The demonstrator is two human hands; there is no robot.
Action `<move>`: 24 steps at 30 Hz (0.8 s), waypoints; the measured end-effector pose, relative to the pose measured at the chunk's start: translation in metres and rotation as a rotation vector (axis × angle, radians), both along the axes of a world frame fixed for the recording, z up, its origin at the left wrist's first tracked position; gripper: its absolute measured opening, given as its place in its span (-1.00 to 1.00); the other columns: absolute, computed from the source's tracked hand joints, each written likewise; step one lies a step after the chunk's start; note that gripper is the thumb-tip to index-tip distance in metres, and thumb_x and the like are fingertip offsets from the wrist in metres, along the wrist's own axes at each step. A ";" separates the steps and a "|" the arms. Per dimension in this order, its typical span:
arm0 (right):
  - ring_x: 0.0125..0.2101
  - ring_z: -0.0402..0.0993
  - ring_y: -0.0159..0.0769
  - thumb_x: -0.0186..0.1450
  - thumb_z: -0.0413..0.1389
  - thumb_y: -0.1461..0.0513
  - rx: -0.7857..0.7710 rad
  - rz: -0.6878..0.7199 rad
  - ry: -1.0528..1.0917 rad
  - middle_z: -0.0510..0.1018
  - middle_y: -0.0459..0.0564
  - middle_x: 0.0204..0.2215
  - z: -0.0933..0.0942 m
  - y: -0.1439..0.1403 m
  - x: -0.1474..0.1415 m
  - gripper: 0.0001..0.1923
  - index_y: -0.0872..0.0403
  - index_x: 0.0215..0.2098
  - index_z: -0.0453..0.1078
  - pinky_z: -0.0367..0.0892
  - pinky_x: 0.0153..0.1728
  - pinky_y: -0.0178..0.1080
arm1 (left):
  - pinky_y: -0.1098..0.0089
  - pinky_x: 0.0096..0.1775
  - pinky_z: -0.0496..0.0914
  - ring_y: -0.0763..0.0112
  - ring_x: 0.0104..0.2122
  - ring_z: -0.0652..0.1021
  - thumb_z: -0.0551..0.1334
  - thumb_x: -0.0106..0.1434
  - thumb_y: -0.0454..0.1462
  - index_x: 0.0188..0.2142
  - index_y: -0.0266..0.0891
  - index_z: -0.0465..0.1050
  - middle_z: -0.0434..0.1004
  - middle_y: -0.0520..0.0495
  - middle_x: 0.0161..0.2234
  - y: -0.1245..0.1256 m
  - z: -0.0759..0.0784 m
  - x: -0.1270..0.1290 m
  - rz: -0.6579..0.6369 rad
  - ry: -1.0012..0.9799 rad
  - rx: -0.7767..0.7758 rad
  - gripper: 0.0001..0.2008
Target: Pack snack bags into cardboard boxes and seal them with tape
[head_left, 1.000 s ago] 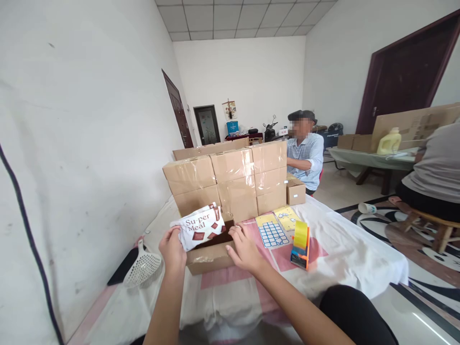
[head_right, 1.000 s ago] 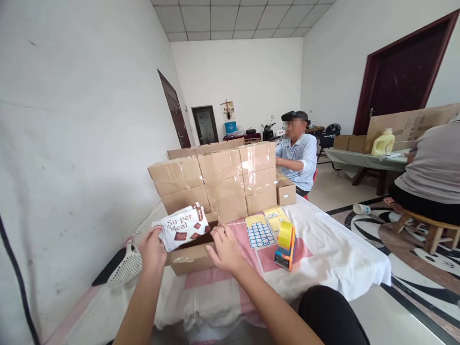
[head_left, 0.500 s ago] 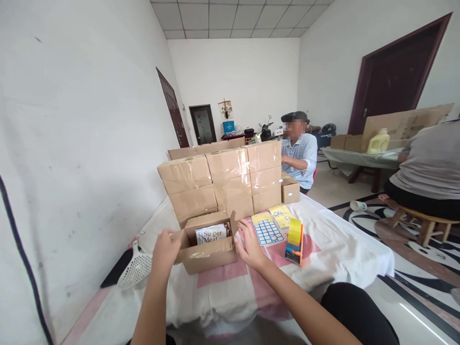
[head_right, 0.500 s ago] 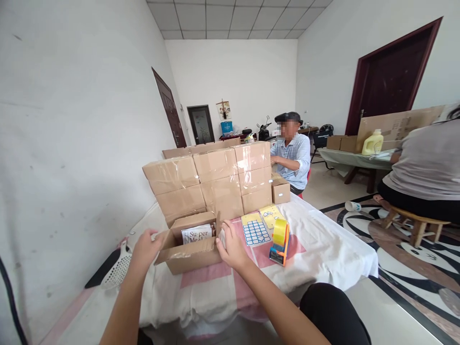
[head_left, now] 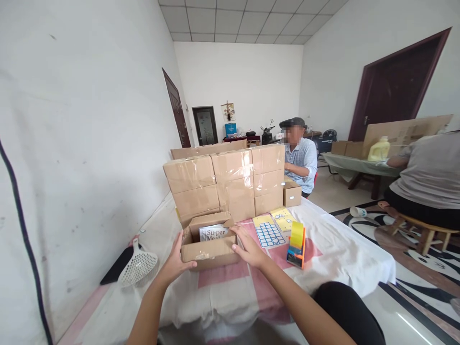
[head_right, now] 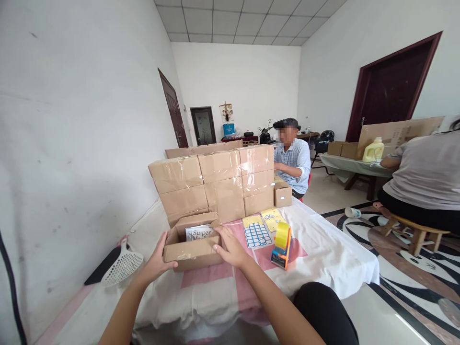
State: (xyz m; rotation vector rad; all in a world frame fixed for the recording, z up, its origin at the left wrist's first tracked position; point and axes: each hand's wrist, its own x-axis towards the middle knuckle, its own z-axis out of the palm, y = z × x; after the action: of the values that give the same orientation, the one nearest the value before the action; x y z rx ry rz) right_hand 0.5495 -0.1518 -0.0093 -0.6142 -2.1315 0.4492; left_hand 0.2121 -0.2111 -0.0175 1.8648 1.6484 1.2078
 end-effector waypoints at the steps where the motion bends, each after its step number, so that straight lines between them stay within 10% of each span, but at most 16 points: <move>1: 0.39 0.07 0.03 0.42 0.05 0.04 -0.005 0.009 -0.004 0.29 0.24 0.31 0.001 0.001 0.001 -0.38 0.10 0.35 0.11 0.05 0.37 0.15 | -0.06 0.40 -0.08 -0.14 0.46 -0.17 0.47 -0.12 0.21 0.49 -0.14 -0.35 -0.36 -0.32 0.50 0.003 -0.003 0.003 0.010 -0.051 0.014 0.42; 5: 0.41 -0.02 0.16 0.23 0.28 -0.04 0.059 0.046 -0.157 0.23 0.29 0.33 0.001 0.001 0.005 -0.10 0.14 0.38 0.09 0.01 0.37 0.20 | -0.01 0.39 0.03 -0.10 0.45 -0.04 0.49 -0.04 0.12 0.48 -0.05 -0.50 -0.41 -0.29 0.51 0.008 -0.004 0.015 -0.047 -0.177 0.124 0.41; 14: 0.13 0.37 -0.06 0.46 0.00 0.22 0.095 -0.100 0.134 0.57 0.10 -0.11 0.003 -0.003 0.014 -0.75 -0.01 0.02 0.44 0.35 0.13 0.01 | -0.03 0.35 0.14 0.02 0.40 0.19 0.32 0.24 0.05 0.49 -0.05 -0.31 0.05 -0.32 0.44 -0.003 0.010 0.026 -0.014 -0.261 0.120 0.05; 24: -0.14 0.47 -0.09 0.35 0.17 0.12 0.046 -0.062 0.088 0.54 0.07 -0.18 0.011 -0.026 0.027 -0.72 0.03 -0.01 0.37 0.38 -0.10 -0.09 | 0.02 0.33 0.19 0.03 0.29 0.38 0.24 0.29 0.08 0.33 -0.18 0.25 0.41 -0.27 0.26 0.000 0.009 0.051 0.105 -0.213 0.078 -0.29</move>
State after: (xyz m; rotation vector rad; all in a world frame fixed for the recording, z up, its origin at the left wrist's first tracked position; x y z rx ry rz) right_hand 0.5766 -0.1779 0.0013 -0.6215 -2.0279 0.3853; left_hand 0.2629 -0.2113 -0.0089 1.6451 1.6202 1.4777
